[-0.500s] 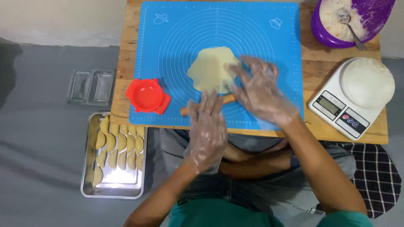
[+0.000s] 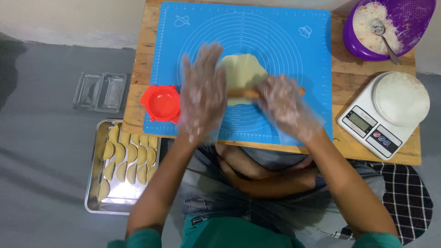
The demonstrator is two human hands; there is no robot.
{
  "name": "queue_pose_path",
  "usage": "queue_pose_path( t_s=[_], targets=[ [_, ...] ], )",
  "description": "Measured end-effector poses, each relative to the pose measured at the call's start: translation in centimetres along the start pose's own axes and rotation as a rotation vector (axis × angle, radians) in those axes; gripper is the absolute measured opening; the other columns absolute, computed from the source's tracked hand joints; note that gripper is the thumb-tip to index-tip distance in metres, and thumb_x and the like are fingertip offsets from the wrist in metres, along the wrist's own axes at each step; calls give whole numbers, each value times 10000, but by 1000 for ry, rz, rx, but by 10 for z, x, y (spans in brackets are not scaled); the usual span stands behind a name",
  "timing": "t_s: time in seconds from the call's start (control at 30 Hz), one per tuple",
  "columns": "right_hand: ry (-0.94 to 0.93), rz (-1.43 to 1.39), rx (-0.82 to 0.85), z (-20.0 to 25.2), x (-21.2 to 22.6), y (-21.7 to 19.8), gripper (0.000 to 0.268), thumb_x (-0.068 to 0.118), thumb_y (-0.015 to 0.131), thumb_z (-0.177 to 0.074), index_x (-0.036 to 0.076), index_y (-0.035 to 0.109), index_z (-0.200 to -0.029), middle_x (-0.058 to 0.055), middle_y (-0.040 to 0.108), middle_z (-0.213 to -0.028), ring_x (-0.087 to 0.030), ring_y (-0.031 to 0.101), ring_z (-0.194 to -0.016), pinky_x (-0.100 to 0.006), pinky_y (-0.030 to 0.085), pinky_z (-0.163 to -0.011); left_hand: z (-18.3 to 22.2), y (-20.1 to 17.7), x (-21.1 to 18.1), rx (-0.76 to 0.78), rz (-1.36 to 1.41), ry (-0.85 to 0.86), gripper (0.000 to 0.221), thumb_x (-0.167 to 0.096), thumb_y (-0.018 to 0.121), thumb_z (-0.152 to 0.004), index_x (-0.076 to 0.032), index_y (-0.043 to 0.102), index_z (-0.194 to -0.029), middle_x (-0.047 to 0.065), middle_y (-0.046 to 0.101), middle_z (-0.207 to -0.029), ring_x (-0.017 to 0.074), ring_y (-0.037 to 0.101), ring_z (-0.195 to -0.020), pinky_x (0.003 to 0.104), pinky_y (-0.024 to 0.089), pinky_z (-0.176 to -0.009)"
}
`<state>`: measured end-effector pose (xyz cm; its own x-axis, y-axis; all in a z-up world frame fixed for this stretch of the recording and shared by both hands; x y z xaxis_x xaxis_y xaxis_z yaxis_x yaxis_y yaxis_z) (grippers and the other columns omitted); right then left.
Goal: Rolling out dough, adding filling, and using a mold to shape pastries
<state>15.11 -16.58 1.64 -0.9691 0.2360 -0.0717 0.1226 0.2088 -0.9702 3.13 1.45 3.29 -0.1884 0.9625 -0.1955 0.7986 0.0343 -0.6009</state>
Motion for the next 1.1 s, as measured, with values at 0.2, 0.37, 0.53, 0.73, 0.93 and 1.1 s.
queue_pose_path(
  t_s=[0.2, 0.37, 0.53, 0.73, 0.93, 1.1],
  targets=[
    [97, 28, -92, -53, -46, 52, 163, 280, 744, -955, 171, 746, -1076, -62, 640, -955, -313, 627, -830, -452, 513, -685, -64, 76, 20, 462, 254, -231, 594, -424, 265, -1085, -37, 537, -1444, 207, 493, -1534, 389, 398, -1469, 614, 189, -1219],
    [-26, -184, -332, -52, -48, 54, 256, 225, 793, -983, 124, 787, -1217, -93, 687, -1126, -285, 640, -973, -438, 453, -823, -55, 179, 61, 643, -92, -243, 684, -571, 205, -1079, -157, 304, -1615, 75, 224, -1688, 315, 142, -1561, 568, 63, -1260],
    [14, -283, -383, -46, -44, 49, 228, 171, 806, -1007, 170, 785, -1234, -70, 725, -1174, -309, 577, -990, -404, 485, -819, -52, 201, 75, 609, -99, -226, 655, -555, 236, -1059, -173, 497, -1523, 90, 367, -1622, 360, 241, -1519, 638, 98, -1217],
    [-78, -301, -494, -45, -45, 54, 187, 67, 834, -984, 137, 825, -1158, -19, 779, -1064, -221, 697, -923, -351, 549, -807, -42, 181, 57, 633, -187, -112, 649, -529, 241, -1100, -149, 351, -1615, 104, 253, -1681, 362, 144, -1553, 675, 5, -1219],
    [61, -536, -464, -34, -34, 60, 139, -29, 881, -914, 63, 779, -936, -39, 743, -973, -152, 655, -849, -270, 499, -720, -40, 142, 40, 711, -216, -46, 676, -511, 207, -1126, -103, 242, -1663, 129, 112, -1711, 374, 26, -1565, 690, -20, -1224],
    [-69, -339, -391, -23, -30, 60, 246, -23, 775, -960, 82, 813, -1180, -5, 736, -1144, -252, 651, -980, -387, 530, -886, -29, 135, 34, 711, -246, -33, 706, -545, 199, -1131, -107, 245, -1682, 137, 68, -1711, 381, -10, -1559, 718, -3, -1217]
  ],
)
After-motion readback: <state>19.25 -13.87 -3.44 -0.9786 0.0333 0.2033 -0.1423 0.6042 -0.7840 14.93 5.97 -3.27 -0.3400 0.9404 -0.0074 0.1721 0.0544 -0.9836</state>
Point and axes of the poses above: each hand's wrist, its own z-axis away from the middle knuckle, its own y-axis out of the palm, x = y × z, the point moved 1 cm from there along -z, towards the middle knuckle
